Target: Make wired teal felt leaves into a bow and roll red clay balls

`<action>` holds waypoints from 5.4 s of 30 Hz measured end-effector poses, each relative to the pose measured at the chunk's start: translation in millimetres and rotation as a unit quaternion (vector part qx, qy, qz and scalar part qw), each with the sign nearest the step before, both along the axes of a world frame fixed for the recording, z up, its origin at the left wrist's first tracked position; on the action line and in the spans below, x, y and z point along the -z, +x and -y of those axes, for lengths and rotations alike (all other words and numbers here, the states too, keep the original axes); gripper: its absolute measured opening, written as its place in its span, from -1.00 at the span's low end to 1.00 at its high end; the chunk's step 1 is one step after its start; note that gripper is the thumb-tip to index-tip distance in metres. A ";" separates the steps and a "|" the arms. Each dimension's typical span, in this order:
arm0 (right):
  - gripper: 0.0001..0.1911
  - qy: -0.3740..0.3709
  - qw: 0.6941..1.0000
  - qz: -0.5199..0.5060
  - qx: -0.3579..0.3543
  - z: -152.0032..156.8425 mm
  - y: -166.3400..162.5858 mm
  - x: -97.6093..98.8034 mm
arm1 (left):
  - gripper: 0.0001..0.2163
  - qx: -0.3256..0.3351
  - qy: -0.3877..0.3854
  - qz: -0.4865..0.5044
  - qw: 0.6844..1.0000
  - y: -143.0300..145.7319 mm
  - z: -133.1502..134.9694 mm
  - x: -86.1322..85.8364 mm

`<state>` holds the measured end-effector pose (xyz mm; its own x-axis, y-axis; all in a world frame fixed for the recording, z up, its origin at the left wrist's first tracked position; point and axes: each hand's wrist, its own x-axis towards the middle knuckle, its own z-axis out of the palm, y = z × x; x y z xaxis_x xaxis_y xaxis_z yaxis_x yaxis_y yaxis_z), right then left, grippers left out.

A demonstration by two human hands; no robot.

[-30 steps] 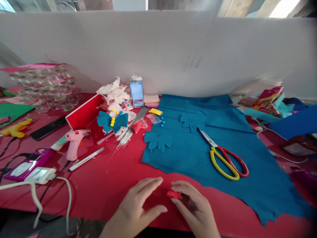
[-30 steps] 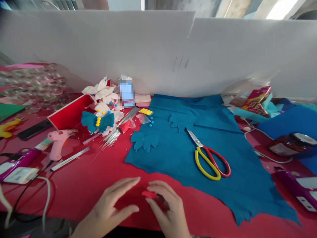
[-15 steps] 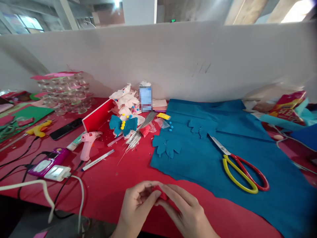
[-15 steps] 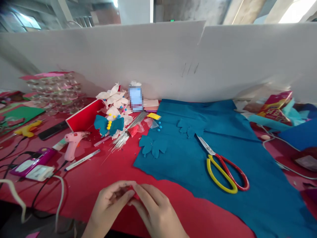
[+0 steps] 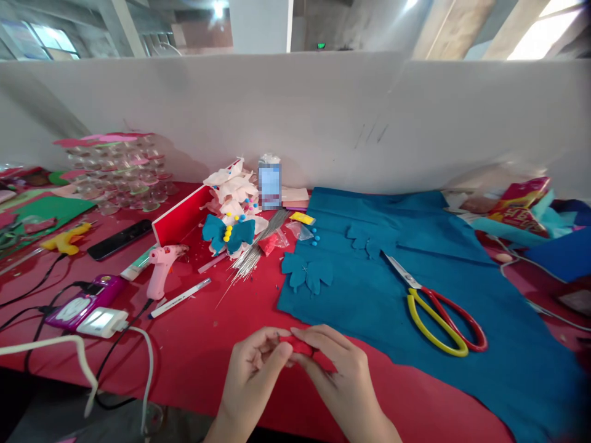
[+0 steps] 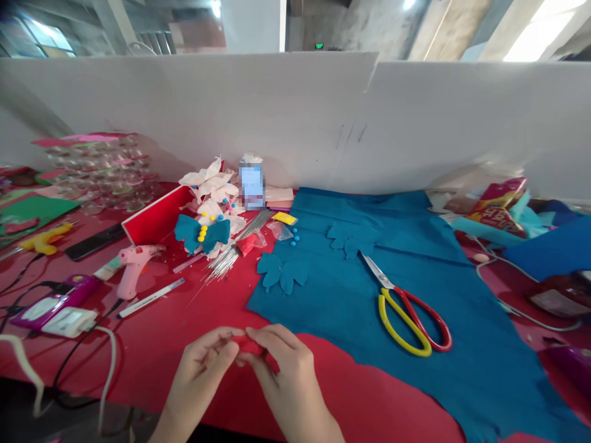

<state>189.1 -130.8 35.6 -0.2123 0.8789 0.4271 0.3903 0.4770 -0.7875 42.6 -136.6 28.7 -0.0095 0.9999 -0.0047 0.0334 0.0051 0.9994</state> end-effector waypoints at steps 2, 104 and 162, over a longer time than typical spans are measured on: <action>-0.73 0.003 1.000 0.018 -0.017 2.9 2.9 -2.8 | -0.77 0.012 0.006 -0.020 1.000 2.7 -0.6 -3.3; -0.85 -0.111 0.954 -0.197 0.198 41.1 70.4 47.7 | -0.34 0.265 0.432 -0.575 0.642 -0.4 9.9 12.2; -0.85 -0.139 0.982 0.127 -0.013 14.9 22.6 30.3 | -0.72 -0.032 0.264 -0.463 0.845 -45.9 13.5 44.5</action>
<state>211.7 -145.6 5.3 -0.3054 0.9469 0.1006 0.5818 0.2692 -0.7674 -3.3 -150.1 -15.8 0.1803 0.8579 0.4812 0.8199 -0.4014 0.4083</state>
